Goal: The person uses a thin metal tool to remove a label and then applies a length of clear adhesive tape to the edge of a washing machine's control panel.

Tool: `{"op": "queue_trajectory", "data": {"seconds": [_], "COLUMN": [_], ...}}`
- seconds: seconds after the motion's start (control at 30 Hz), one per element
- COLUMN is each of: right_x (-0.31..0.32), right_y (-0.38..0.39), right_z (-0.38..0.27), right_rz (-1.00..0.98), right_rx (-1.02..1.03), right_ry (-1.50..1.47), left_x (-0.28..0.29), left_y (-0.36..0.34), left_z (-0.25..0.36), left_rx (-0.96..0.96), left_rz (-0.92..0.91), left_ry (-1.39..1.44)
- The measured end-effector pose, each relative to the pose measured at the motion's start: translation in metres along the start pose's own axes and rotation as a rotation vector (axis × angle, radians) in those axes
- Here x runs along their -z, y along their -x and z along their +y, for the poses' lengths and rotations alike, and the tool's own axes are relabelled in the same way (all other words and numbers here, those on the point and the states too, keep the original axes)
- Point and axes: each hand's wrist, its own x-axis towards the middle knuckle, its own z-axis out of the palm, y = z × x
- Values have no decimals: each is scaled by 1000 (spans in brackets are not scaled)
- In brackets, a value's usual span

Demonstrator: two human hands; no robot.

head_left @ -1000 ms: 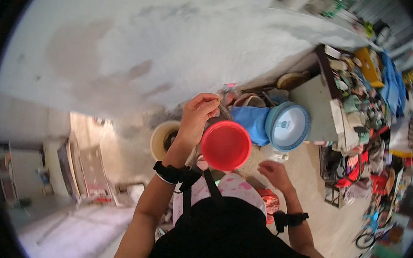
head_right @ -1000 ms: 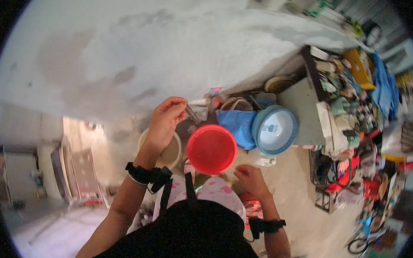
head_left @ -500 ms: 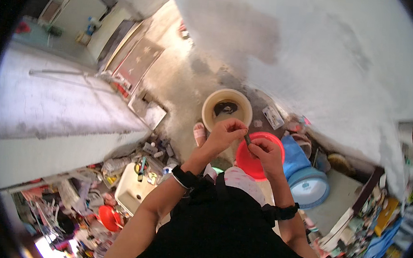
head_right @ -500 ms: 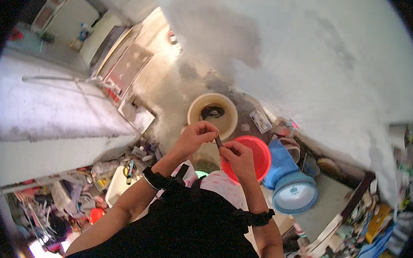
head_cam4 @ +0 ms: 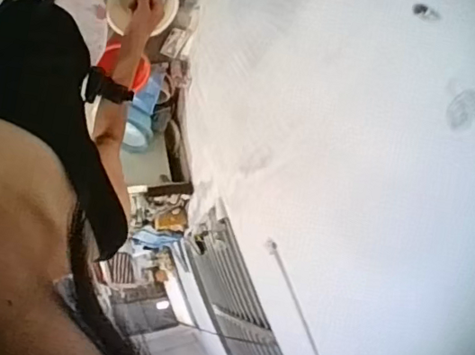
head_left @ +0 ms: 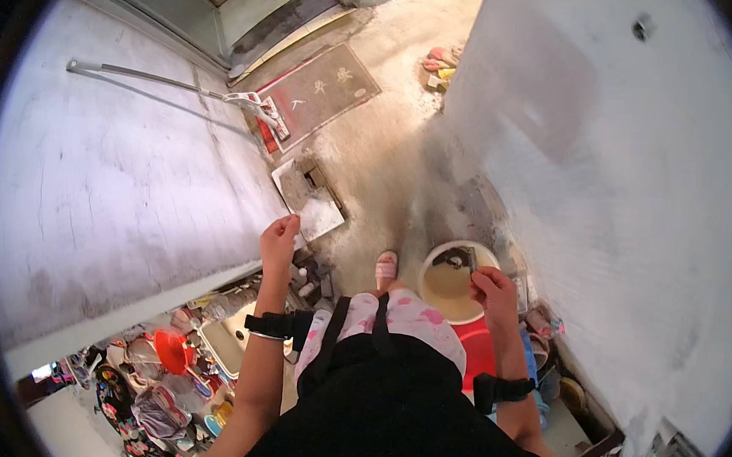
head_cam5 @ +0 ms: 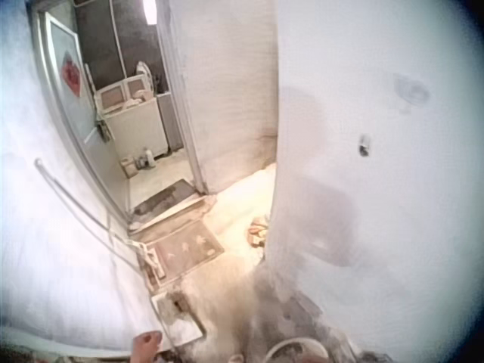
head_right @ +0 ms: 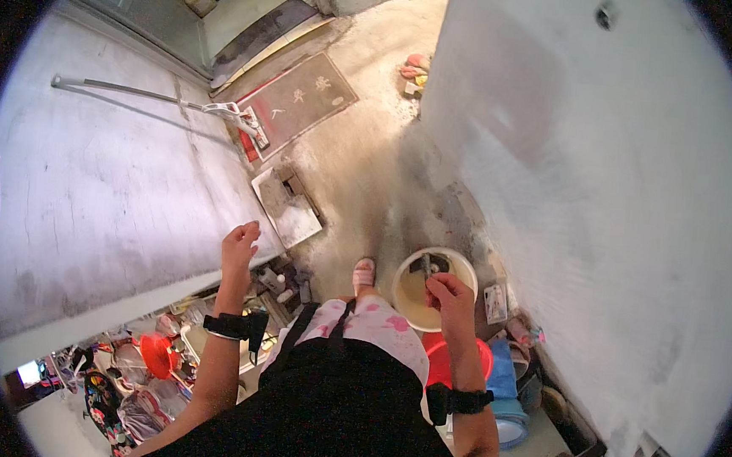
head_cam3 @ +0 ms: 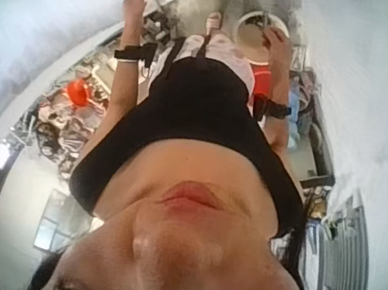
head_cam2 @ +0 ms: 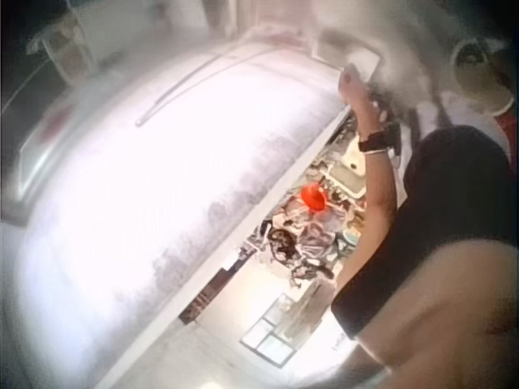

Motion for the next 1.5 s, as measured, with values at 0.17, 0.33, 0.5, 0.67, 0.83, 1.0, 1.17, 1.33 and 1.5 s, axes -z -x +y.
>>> {"op": "queue_trajectory", "data": {"seconds": [0.17,0.33,0.5,0.67,0.83,1.0,1.17,1.33,1.5], "right_x": [-41,-98,-214,-315,-442,-569,-693,-801,-890], "right_y": [-74,-182,-271,-350,-426,-486,-541,-609,-697], "right_z": [-48,-117,-224,-296,-337,-380,-458,-513,-555], "right_rz": [42,-60,-166,-358,-429,-516,-499,-494,-492], "right_rx": [-28,-44,-11,60,67,84,156,160,165], "right_ry": [-35,1,108,198,344,540,555,539,590], "left_x": [-12,-33,8,53,96,134,161,161,167], "left_y": [-63,-148,-211,-262,-358,-492,-616,-726,-820], "left_z": [65,121,194,232,262,316,469,580,651], "left_rx": [19,91,187,215,313,237,81,-12,32], "left_rz": [-109,-162,-47,130,231,242,195,37,-79], "left_ry": [218,287,318,458,687,842,813,692,474]}}
